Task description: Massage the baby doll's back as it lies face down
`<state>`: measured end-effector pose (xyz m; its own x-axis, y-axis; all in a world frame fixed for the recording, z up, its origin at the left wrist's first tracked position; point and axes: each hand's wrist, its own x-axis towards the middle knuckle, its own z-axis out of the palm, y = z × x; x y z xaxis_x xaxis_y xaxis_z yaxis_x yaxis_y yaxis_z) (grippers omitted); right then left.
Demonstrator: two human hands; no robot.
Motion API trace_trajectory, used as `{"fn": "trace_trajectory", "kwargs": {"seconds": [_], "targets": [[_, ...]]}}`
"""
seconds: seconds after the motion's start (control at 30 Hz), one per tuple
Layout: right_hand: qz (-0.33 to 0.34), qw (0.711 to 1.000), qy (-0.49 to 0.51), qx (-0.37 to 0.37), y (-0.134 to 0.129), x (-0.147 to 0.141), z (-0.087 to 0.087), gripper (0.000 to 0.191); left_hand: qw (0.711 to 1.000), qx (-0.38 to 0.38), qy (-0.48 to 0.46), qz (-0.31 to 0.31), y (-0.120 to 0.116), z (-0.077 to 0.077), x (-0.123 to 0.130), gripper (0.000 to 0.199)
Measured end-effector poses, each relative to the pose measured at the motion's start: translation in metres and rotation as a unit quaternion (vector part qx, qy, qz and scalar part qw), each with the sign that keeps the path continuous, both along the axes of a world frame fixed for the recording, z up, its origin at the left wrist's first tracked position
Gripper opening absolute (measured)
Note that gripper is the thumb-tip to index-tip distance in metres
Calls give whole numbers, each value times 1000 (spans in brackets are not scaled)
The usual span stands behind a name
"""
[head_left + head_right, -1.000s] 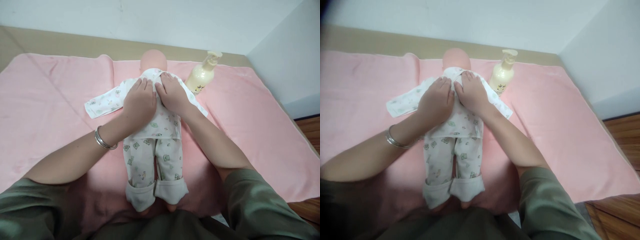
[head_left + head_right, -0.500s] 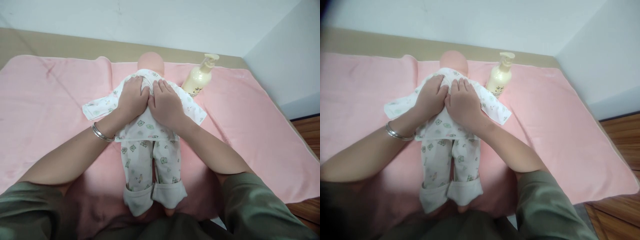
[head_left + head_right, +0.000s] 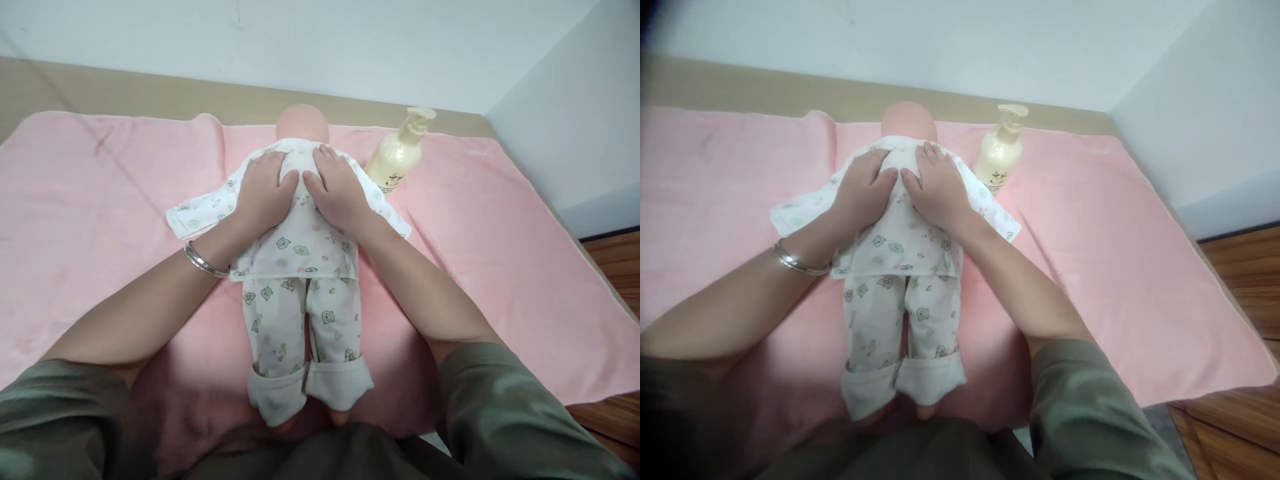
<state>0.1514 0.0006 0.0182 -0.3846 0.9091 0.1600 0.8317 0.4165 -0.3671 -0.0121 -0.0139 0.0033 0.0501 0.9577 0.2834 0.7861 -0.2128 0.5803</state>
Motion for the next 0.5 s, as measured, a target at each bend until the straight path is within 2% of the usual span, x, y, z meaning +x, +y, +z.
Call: {"fn": "trace_trajectory", "kwargs": {"seconds": [0.17,0.33,0.5], "targets": [[9,1000,-19,-1,0,2,2,67,999,12,32,18,-15,-1,9,50],[15,1000,-22,14,2,4,-1,67,998,35,51,-12,-36,0,20,58],[4,999,-34,14,-3,1,3,65,999,6,40,-12,-32,1,19,60]]}}
